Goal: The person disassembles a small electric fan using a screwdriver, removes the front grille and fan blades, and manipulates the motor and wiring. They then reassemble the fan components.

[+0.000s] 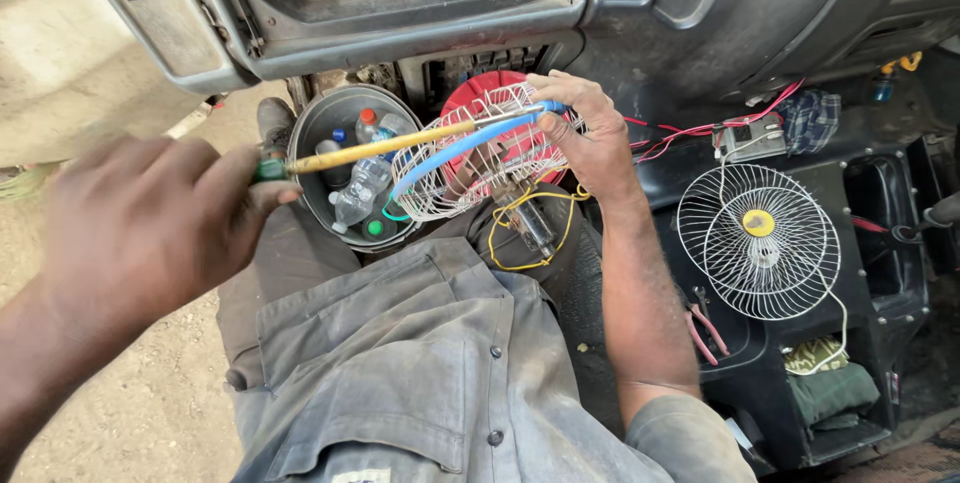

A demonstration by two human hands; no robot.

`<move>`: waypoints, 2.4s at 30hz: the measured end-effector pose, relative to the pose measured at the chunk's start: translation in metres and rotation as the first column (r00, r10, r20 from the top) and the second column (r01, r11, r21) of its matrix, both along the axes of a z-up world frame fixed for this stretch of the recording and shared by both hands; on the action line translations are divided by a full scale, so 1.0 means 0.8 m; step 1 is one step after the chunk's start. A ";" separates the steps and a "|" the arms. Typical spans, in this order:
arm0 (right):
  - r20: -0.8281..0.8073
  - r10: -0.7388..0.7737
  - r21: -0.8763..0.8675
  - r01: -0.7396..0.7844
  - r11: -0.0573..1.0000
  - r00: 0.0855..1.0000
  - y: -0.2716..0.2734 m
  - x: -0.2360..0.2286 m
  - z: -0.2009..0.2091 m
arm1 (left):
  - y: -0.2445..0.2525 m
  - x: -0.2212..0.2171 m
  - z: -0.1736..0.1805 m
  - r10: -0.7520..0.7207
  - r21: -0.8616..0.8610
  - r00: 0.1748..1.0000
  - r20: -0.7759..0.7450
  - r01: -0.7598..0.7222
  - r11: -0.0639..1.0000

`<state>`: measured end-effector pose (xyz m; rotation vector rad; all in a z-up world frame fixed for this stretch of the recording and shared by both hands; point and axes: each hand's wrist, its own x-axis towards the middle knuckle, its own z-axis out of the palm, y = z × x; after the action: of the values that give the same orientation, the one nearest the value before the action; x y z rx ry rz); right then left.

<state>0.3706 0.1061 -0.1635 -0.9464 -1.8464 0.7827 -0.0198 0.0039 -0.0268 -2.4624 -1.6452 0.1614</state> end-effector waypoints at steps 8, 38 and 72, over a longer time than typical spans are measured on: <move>0.010 -0.008 -0.020 0.008 1.000 1.000 -0.003 0.002 0.000 | -0.018 0.001 0.011 0.110 -0.086 0.961 0.253 -0.091 0.992; -0.078 0.037 -0.114 -0.046 0.992 0.996 0.001 0.006 -0.004 | -0.006 -0.009 0.015 -0.332 0.396 0.943 0.018 0.298 0.869; -0.015 0.048 -0.022 -0.049 0.999 0.999 0.006 0.007 -0.012 | -0.042 0.029 0.020 0.230 -0.117 0.949 0.215 -0.209 0.971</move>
<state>0.3761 0.1105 -0.1734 -0.9107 -1.8577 0.8393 0.0033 -0.0294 -0.0111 -2.4339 -2.0523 -0.0185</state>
